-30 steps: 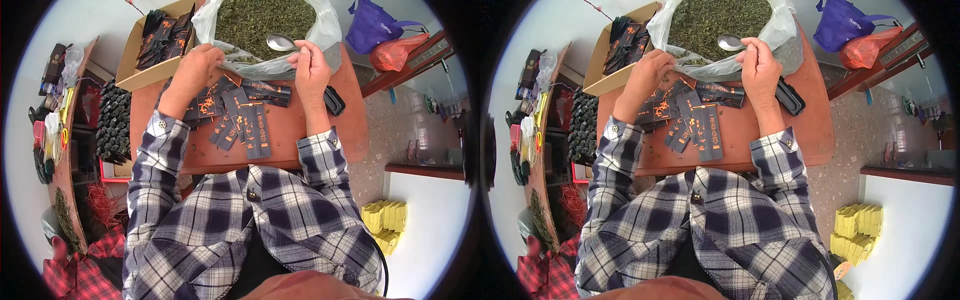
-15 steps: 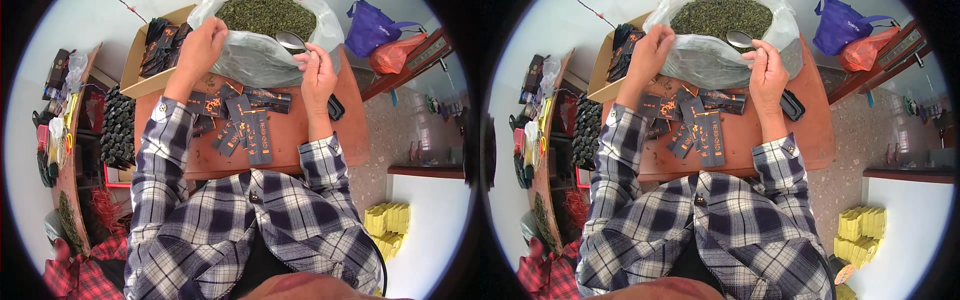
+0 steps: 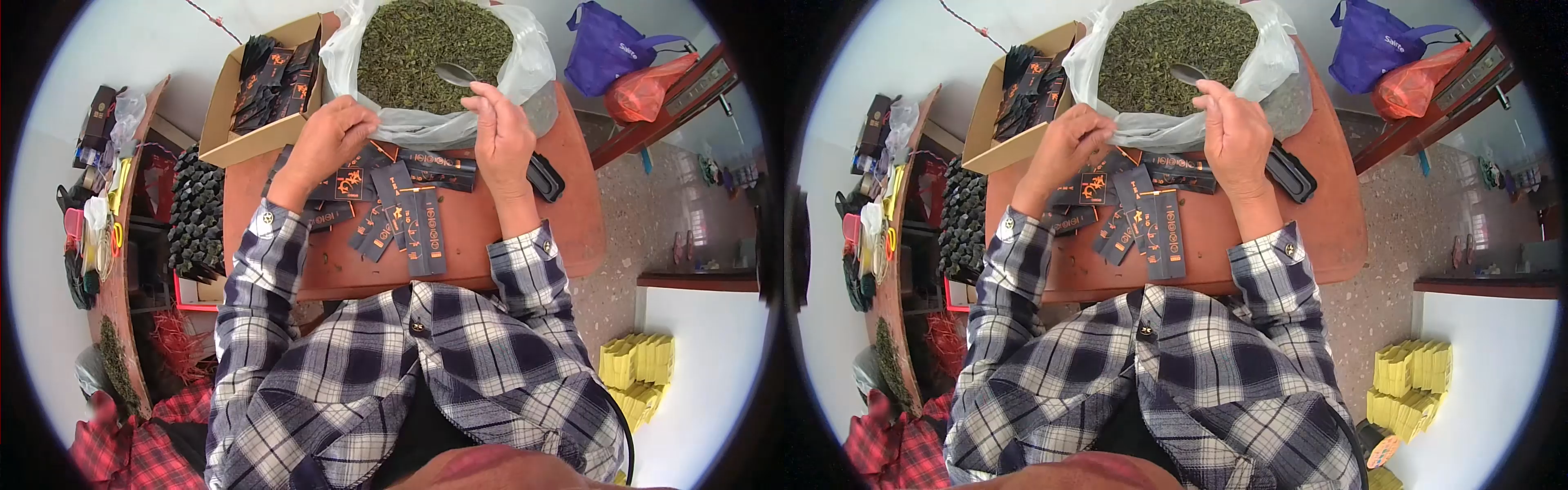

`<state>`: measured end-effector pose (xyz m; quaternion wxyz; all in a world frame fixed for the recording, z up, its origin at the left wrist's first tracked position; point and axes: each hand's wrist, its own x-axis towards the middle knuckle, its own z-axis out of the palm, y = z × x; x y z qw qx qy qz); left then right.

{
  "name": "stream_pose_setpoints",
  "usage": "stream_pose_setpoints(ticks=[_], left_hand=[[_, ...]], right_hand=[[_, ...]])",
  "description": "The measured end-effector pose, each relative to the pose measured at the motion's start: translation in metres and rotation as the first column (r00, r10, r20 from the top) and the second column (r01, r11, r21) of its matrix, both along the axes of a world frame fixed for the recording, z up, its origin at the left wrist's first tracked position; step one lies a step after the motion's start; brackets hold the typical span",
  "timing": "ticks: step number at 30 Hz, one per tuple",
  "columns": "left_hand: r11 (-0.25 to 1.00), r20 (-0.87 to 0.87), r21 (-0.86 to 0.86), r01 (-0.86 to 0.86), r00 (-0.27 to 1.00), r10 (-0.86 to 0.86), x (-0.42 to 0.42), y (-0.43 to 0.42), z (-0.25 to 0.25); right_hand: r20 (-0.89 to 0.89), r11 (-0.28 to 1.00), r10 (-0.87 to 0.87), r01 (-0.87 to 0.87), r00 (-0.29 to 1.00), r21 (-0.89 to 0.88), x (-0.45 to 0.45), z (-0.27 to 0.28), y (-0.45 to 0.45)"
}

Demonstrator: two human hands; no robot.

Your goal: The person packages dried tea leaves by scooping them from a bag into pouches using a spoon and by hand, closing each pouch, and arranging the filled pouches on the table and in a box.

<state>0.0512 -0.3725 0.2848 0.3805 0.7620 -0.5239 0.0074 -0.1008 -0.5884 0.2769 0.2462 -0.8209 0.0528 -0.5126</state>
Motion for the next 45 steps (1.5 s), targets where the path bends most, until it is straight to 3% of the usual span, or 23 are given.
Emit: stream_pose_setpoints(ticks=[2,7,13,22,24,26,28,30,33,36,39,40,42,45], left_hand=[[1.000,-0.007,-0.003,0.003,1.000,-0.003,-0.002,0.002,-0.004],[0.999,-0.104,0.011,0.030,0.994,-0.029,-0.005,0.009,-0.007],[0.994,-0.104,0.038,0.107,0.989,-0.102,-0.007,0.017,-0.011],[0.997,0.031,0.040,0.068,0.997,-0.070,-0.013,0.011,-0.005],[0.994,0.160,-0.069,0.089,0.984,-0.077,-0.005,0.016,-0.001],[0.987,0.137,-0.145,-0.066,0.987,0.086,0.005,0.037,0.012],[0.949,-0.041,-0.232,-0.213,0.977,0.209,-0.001,0.068,0.026],[0.915,-0.099,-0.163,-0.370,0.928,0.358,-0.005,0.103,0.018],[0.858,-0.183,0.093,-0.506,0.838,0.514,-0.027,0.145,-0.010],[0.843,-0.247,-0.023,-0.537,0.820,0.516,-0.055,0.159,-0.040],[0.881,0.149,-0.023,-0.473,0.869,0.471,-0.060,0.142,-0.036],[0.894,0.115,0.001,-0.449,0.888,0.446,-0.062,0.131,-0.027],[0.946,0.214,0.028,-0.324,0.926,0.311,-0.052,0.110,-0.025],[0.965,0.346,0.128,-0.228,0.922,0.172,-0.038,0.088,-0.048]], right_hand=[[-0.058,0.997,-0.022,0.017,0.998,-0.080,0.000,0.001,-0.002],[-0.115,0.992,-0.078,0.066,0.990,-0.105,0.000,-0.001,-0.007],[-0.122,0.992,-0.054,0.039,0.991,-0.123,0.006,-0.006,-0.013],[-0.144,0.990,-0.061,0.041,0.988,-0.135,0.020,-0.017,-0.025],[-0.194,0.994,-0.069,0.051,0.979,-0.097,0.018,-0.021,-0.027],[-0.263,0.995,-0.089,0.095,0.961,0.009,0.014,-0.015,-0.022],[-0.247,0.991,-0.112,0.126,0.962,0.040,0.013,-0.018,-0.023],[-0.216,0.986,-0.136,0.154,0.967,0.065,0.012,-0.017,-0.024],[-0.189,0.981,-0.143,0.164,0.972,0.102,0.011,-0.015,-0.026],[-0.168,0.954,-0.052,0.098,0.985,0.282,0.009,-0.007,-0.020],[-0.124,0.966,-0.069,0.098,0.990,0.238,0.010,-0.012,-0.031],[-0.111,0.966,-0.077,0.102,0.991,0.239,0.010,-0.014,-0.031],[-0.061,0.927,0.016,0.008,0.998,0.374,0.009,-0.013,-0.034],[-0.108,0.969,-0.064,0.087,0.992,0.232,0.004,-0.016,-0.037]])
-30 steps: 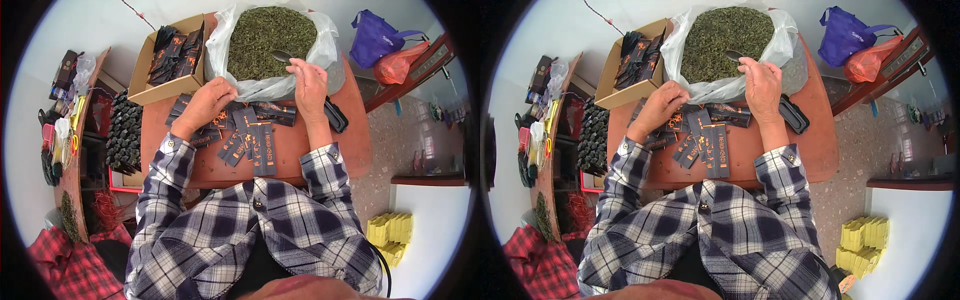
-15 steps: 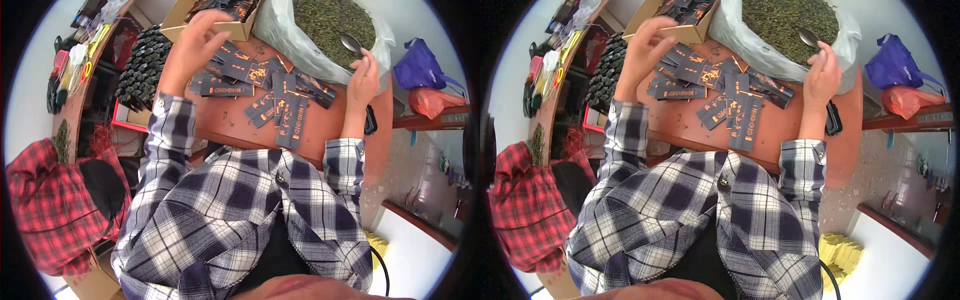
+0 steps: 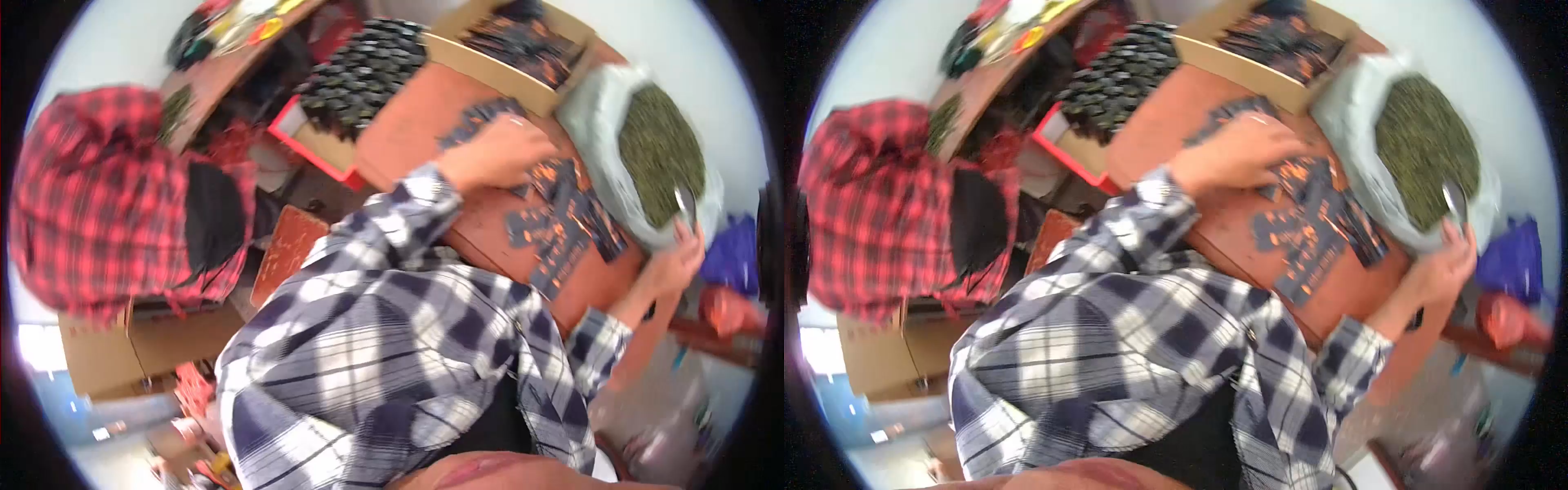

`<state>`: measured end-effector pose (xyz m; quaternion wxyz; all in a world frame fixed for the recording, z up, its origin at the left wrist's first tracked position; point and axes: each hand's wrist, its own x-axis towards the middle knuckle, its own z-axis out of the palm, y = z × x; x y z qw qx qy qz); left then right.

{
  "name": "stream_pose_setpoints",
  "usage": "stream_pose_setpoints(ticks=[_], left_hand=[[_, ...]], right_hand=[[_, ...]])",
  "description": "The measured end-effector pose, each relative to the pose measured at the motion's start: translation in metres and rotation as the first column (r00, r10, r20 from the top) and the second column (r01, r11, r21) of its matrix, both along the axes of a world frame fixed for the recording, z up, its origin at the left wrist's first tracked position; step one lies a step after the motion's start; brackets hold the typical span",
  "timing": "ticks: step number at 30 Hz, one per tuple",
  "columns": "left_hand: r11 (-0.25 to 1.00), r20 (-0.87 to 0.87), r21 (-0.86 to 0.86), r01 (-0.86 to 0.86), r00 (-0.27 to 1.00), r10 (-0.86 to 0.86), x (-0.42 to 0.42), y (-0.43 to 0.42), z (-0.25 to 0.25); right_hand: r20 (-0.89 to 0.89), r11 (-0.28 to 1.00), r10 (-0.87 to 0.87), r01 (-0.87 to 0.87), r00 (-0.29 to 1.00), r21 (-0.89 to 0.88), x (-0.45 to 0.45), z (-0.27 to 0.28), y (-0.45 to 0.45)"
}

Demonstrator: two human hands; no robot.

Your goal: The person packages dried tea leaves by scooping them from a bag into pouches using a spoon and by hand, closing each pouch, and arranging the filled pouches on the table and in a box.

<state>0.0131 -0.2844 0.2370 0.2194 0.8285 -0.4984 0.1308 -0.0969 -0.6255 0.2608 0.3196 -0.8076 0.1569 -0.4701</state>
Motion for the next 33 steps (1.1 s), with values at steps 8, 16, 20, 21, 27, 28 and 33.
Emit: stream_pose_setpoints(ticks=[8,16,20,21,27,28,33], left_hand=[[0.984,-0.049,0.117,-0.131,0.989,0.137,0.000,-0.010,0.000],[0.968,-0.036,-0.076,-0.240,0.971,0.238,-0.001,0.003,0.021],[0.897,-0.284,-0.337,-0.287,0.939,0.195,-0.007,0.010,0.027],[0.866,-0.364,-0.399,-0.302,0.919,0.153,-0.008,0.012,0.030],[0.300,-0.557,-0.821,-0.486,0.797,-0.233,0.008,0.083,0.035],[0.215,-0.520,-0.849,-0.483,0.834,-0.183,0.010,0.107,0.040],[-0.068,-0.262,-0.807,-0.587,0.459,-0.849,0.000,0.093,0.055]], right_hand=[[0.008,1.000,0.001,-0.001,1.000,-0.009,0.000,0.005,0.010],[0.030,1.000,-0.008,0.007,1.000,0.029,-0.001,0.011,0.019],[0.045,0.999,0.014,-0.015,0.999,0.030,-0.001,0.007,0.016],[0.055,0.999,0.022,-0.023,0.998,0.026,0.001,0.006,0.016],[0.065,1.000,0.027,-0.027,0.997,-0.005,0.003,0.000,0.008],[0.038,1.000,0.010,-0.009,0.999,-0.028,0.004,-0.003,0.007],[0.062,0.989,0.088,-0.095,0.994,0.110,0.008,-0.003,0.019]])
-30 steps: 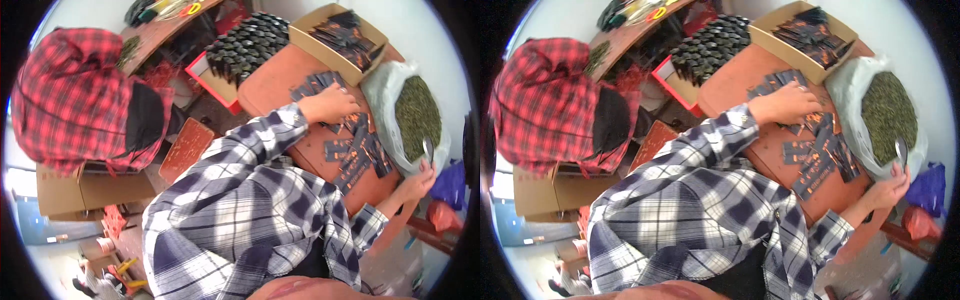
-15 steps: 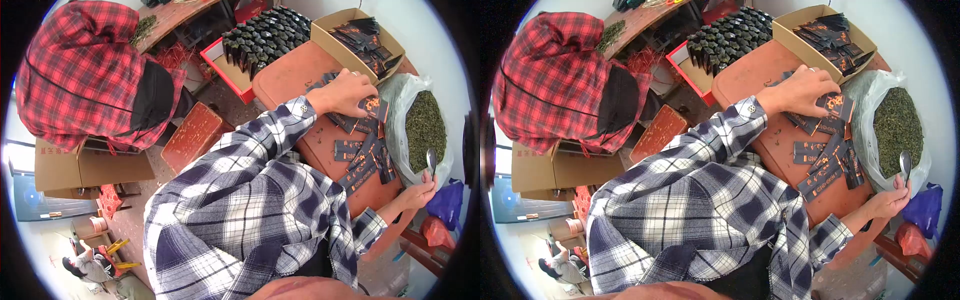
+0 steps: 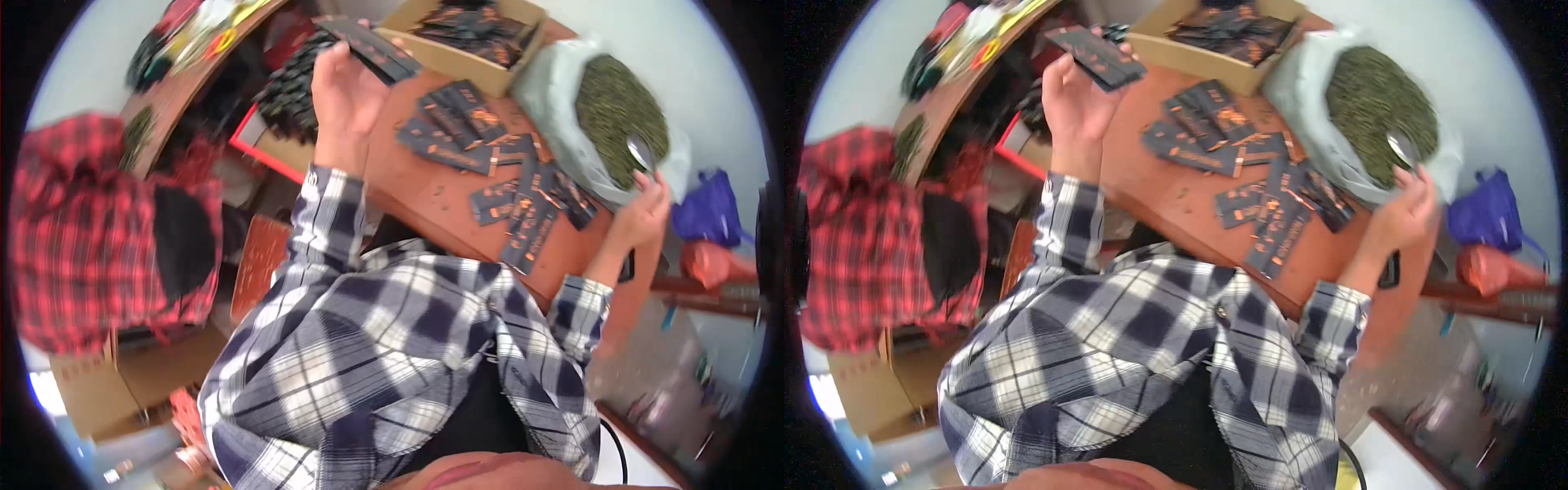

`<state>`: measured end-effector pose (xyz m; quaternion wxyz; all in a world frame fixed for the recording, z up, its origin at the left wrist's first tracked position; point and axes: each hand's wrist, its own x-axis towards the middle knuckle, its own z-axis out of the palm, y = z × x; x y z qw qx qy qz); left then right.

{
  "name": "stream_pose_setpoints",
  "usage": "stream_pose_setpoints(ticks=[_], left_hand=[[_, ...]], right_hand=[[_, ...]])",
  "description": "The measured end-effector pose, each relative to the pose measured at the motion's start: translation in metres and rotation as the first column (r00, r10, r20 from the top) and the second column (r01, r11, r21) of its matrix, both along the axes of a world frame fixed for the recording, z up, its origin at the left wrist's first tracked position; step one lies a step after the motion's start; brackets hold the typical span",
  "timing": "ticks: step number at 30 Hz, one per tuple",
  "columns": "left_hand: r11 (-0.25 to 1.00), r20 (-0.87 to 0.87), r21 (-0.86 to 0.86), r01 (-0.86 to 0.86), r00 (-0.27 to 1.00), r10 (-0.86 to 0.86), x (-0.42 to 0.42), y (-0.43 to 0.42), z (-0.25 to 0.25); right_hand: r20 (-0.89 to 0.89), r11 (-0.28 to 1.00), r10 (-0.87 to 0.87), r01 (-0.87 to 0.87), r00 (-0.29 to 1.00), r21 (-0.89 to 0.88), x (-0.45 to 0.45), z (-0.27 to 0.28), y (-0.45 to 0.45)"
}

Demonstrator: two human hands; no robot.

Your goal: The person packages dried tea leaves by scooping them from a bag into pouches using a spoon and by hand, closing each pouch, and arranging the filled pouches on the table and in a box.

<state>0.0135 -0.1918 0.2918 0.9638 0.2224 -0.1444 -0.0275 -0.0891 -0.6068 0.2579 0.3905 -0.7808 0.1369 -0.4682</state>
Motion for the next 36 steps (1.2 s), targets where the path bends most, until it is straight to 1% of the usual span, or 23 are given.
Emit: stream_pose_setpoints(ticks=[2,4,5,6,8,9,10,12,13,14,16,17,20,23,24,25,28,29,31,32,33,34,36], left_hand=[[0.981,-0.049,-0.043,0.192,0.980,-0.194,0.000,-0.039,-0.005],[0.962,-0.116,-0.036,0.270,0.955,-0.272,-0.002,-0.074,-0.011],[0.941,-0.140,-0.089,0.325,0.932,-0.335,-0.004,-0.089,-0.012],[0.925,-0.144,-0.108,0.364,0.915,-0.377,-0.006,-0.102,-0.012],[0.891,-0.168,-0.146,0.430,0.877,-0.451,-0.007,-0.122,-0.016],[0.868,-0.189,-0.193,0.458,0.851,-0.491,-0.007,-0.128,-0.021],[0.864,-0.219,-0.217,0.454,0.840,-0.496,-0.011,-0.132,-0.013],[0.824,-0.235,-0.305,0.478,0.801,-0.551,-0.008,-0.138,-0.021],[0.811,-0.240,-0.329,0.484,0.788,-0.568,-0.008,-0.139,-0.025],[0.800,-0.241,-0.350,0.488,0.778,-0.580,-0.005,-0.140,-0.028],[0.785,-0.252,-0.375,0.494,0.760,-0.599,-0.006,-0.141,-0.032],[0.800,-0.262,-0.367,0.475,0.772,-0.579,-0.012,-0.139,-0.028],[0.803,-0.295,-0.370,0.467,0.760,-0.579,-0.011,-0.142,-0.031],[0.806,-0.325,-0.367,0.465,0.747,-0.579,-0.015,-0.141,-0.038],[0.807,-0.329,-0.362,0.467,0.745,-0.580,-0.017,-0.140,-0.034],[0.817,-0.360,-0.339,0.467,0.737,-0.571,-0.019,-0.140,-0.033],[0.830,-0.370,-0.290,0.476,0.744,-0.556,-0.025,-0.149,-0.026],[0.848,-0.363,-0.223,0.481,0.766,-0.530,-0.027,-0.152,-0.024],[0.871,-0.344,-0.084,0.484,0.806,-0.481,-0.031,-0.157,-0.019],[0.901,-0.326,0.042,0.431,0.859,-0.396,-0.034,-0.158,-0.014],[0.915,-0.291,0.165,0.368,0.905,-0.311,-0.036,-0.160,-0.007],[0.914,-0.239,0.282,0.292,0.944,-0.228,-0.035,-0.162,-0.003],[0.874,-0.134,0.432,0.222,0.974,-0.181,-0.031,-0.159,-0.004]], right_hand=[[0.012,1.000,-0.017,0.018,1.000,-0.026,-0.003,0.009,0.010],[0.039,1.000,-0.003,0.003,0.999,0.006,-0.007,0.015,0.019],[0.086,0.999,0.030,-0.031,0.996,0.016,-0.007,0.013,0.019],[0.117,0.995,0.066,-0.074,0.991,0.068,-0.008,0.014,0.022],[0.171,0.970,0.138,-0.167,0.976,0.174,-0.012,0.015,0.033],[0.165,0.962,0.176,-0.206,0.970,0.182,-0.017,0.020,0.042],[0.193,0.929,0.275,-0.313,0.942,0.200,-0.018,0.025,0.044],[0.250,0.858,0.436,-0.483,0.865,0.174,-0.021,0.021,0.054],[0.294,0.781,0.497,-0.568,0.817,0.259,-0.026,0.024,0.064],[0.259,0.807,0.539,-0.579,0.801,0.113,-0.024,0.026,0.062],[0.173,0.796,0.605,-0.581,0.777,-0.171,-0.025,0.030,0.061],[0.215,0.779,0.627,-0.614,0.749,-0.128,-0.025,0.031,0.064],[0.101,0.762,0.632,-0.593,0.768,-0.260,-0.027,0.039,0.068],[0.030,0.733,0.631,-0.583,0.775,-0.351,-0.024,0.036,0.068],[0.009,0.731,0.632,-0.592,0.775,-0.339,-0.024,0.038,0.069],[-0.019,0.732,0.625,-0.595,0.780,-0.332,-0.024,0.038,0.070],[-0.077,0.721,0.620,-0.605,0.781,-0.339,-0.020,0.036,0.074],[-0.091,0.713,0.622,-0.610,0.778,-0.345,-0.018,0.034,0.076],[-0.088,0.780,0.585,-0.589,0.806,-0.210,-0.021,0.031,0.080],[-0.089,0.809,0.563,-0.570,0.822,-0.142,-0.023,0.030,0.081],[-0.085,0.836,0.546,-0.549,0.833,-0.014,-0.026,0.030,0.081],[-0.037,0.837,0.543,-0.539,0.839,0.093,-0.025,0.029,0.078],[0.053,0.796,0.525,-0.512,0.850,0.322,-0.025,0.025,0.075]])
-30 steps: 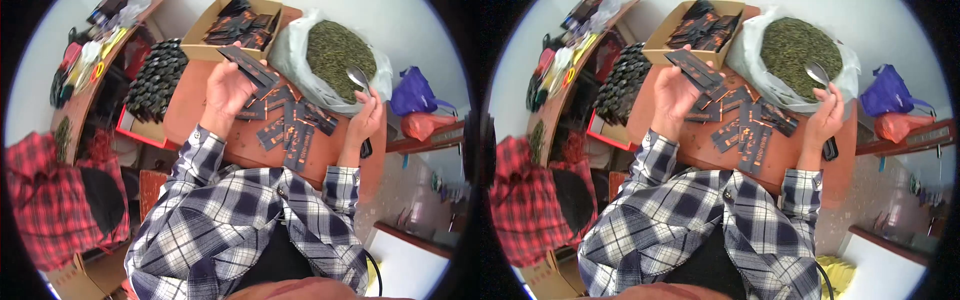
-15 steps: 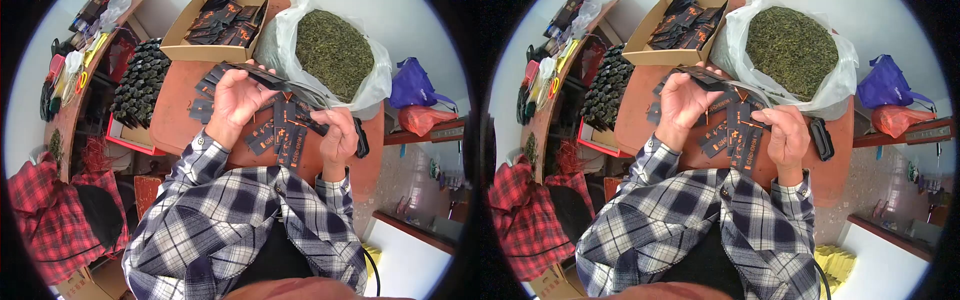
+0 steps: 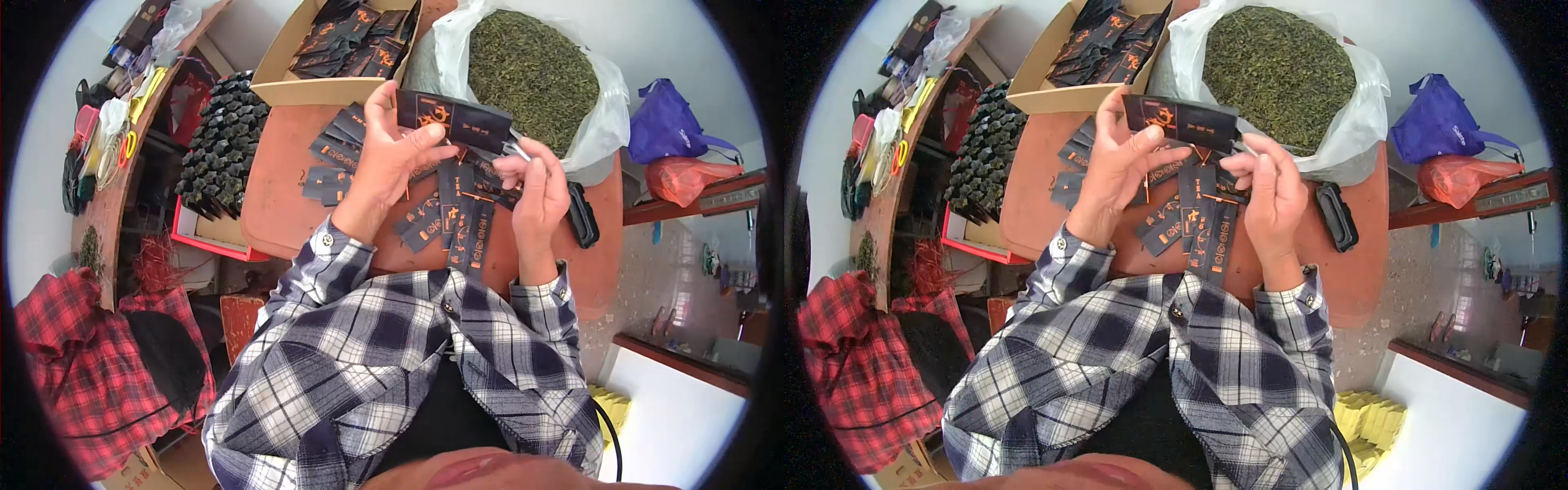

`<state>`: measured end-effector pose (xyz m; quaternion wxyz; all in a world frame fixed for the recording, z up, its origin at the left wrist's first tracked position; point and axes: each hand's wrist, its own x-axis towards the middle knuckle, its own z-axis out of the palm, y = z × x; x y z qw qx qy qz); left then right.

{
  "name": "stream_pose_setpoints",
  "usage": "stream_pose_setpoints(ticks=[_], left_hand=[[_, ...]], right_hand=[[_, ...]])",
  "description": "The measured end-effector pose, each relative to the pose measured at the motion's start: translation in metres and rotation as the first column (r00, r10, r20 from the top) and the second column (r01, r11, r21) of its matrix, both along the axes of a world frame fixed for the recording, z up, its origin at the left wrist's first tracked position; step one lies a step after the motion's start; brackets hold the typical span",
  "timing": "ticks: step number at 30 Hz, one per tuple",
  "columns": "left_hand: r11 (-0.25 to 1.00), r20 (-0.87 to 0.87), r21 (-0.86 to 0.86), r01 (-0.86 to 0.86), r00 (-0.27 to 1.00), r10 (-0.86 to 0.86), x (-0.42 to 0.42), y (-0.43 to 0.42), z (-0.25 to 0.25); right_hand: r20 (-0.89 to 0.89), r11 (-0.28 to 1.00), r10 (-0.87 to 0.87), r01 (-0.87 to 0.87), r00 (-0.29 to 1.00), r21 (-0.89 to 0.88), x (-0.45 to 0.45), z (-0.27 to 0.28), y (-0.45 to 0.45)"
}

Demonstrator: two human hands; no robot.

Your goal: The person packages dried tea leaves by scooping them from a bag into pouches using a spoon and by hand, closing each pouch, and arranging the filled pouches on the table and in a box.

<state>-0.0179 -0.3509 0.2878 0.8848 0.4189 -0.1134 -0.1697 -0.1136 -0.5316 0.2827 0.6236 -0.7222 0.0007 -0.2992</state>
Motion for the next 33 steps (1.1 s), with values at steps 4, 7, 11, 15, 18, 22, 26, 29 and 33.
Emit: stream_pose_setpoints(ticks=[4,7,11,15,18,22,26,29,33], left_hand=[[0.947,0.368,0.273,-0.171,0.928,0.062,0.000,0.005,0.005],[0.681,0.702,0.515,-0.521,0.712,0.013,-0.016,0.016,0.025],[0.366,0.891,0.449,-0.815,0.381,-0.245,-0.022,0.013,0.038],[0.371,0.894,0.434,-0.821,0.343,-0.288,-0.016,0.002,0.028],[0.410,0.886,0.457,-0.789,0.362,-0.290,-0.013,0.003,0.023],[0.421,0.851,0.525,-0.740,0.459,-0.254,-0.023,0.007,0.023],[0.468,0.858,0.512,-0.721,0.452,-0.242,-0.020,0.009,0.022],[0.479,0.891,0.453,-0.752,0.404,-0.209,-0.022,0.009,0.020],[0.483,0.926,0.376,-0.791,0.302,-0.226,-0.017,0.014,0.017]], right_hand=[[-0.001,0.966,0.024,-0.023,1.000,0.256,0.002,0.003,-0.005],[0.031,0.969,0.021,-0.028,0.999,0.247,-0.006,0.008,0.002],[0.032,0.979,0.005,-0.011,0.999,0.202,-0.009,0.012,0.008],[0.003,0.995,0.020,-0.020,1.000,0.097,-0.005,0.003,0.004],[-0.022,0.997,0.037,-0.035,0.999,0.068,-0.008,0.004,0.005],[0.039,0.999,0.034,-0.033,0.999,-0.036,-0.014,0.008,0.007],[0.045,0.988,0.041,-0.047,0.998,0.148,-0.012,0.005,0.004],[0.010,0.953,0.040,-0.042,0.999,0.299,-0.009,0.006,0.001],[-0.026,0.910,0.025,-0.012,0.999,0.413,-0.002,0.005,0.003]])
